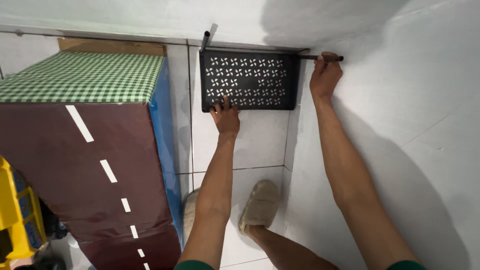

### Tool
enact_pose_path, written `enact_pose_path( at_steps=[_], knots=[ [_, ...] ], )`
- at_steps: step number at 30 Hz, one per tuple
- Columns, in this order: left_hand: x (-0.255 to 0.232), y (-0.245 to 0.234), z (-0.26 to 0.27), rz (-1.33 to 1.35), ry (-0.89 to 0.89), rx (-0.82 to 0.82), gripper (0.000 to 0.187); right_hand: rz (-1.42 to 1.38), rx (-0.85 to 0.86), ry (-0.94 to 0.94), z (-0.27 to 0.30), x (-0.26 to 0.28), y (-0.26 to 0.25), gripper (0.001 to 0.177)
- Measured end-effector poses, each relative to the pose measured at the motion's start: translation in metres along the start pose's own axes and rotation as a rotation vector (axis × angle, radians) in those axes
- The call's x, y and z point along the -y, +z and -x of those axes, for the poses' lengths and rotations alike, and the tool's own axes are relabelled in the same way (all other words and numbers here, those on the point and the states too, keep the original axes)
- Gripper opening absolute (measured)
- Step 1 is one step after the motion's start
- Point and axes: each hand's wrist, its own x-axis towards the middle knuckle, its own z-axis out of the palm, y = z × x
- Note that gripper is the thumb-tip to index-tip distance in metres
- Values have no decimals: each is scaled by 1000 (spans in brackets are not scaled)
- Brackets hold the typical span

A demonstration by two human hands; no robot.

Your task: The person assembles a two-tier black metal shelf by inserting vertical support rods into perforated trays and stacking the trays to form a stable unit. The person repeatedly adjusts the rods and trays to ensure alignment and stability.

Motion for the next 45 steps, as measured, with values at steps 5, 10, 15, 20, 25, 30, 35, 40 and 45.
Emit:
enact_pose_path(
  at_steps=[5,10,15,20,25,30,35,40,45],
  knots=[
    [-1,-5,1,-5,-33,85,18,25,-32,9,-15,0,7,12],
    [1,-5,-1,-38,-14,50,21,110,-71,74,-33,-1,19,11],
    [9,-5,-1,-69,-1,60,21,101,-99,144,-32,-2,22,9],
    [40,-9,21,-50,32,33,21,86,-25,86,-5,19,13,10],
    [56,-29,28,-179,87,177,22,50,39,123,25,39,16,12],
    [-2,-68,-27,-330,88,550,62,-77,-16,-148,26,11,22,10],
    [-32,-83,-82,-202,76,645,119,-769,-142,-1,-1,-13,58,25],
    [-12,-51,-78,-117,114,586,131,-828,-202,82,-20,-10,77,50],
    [-7,-53,-85,-80,121,680,139,-981,85,11,-42,-36,63,48]
  ],
)
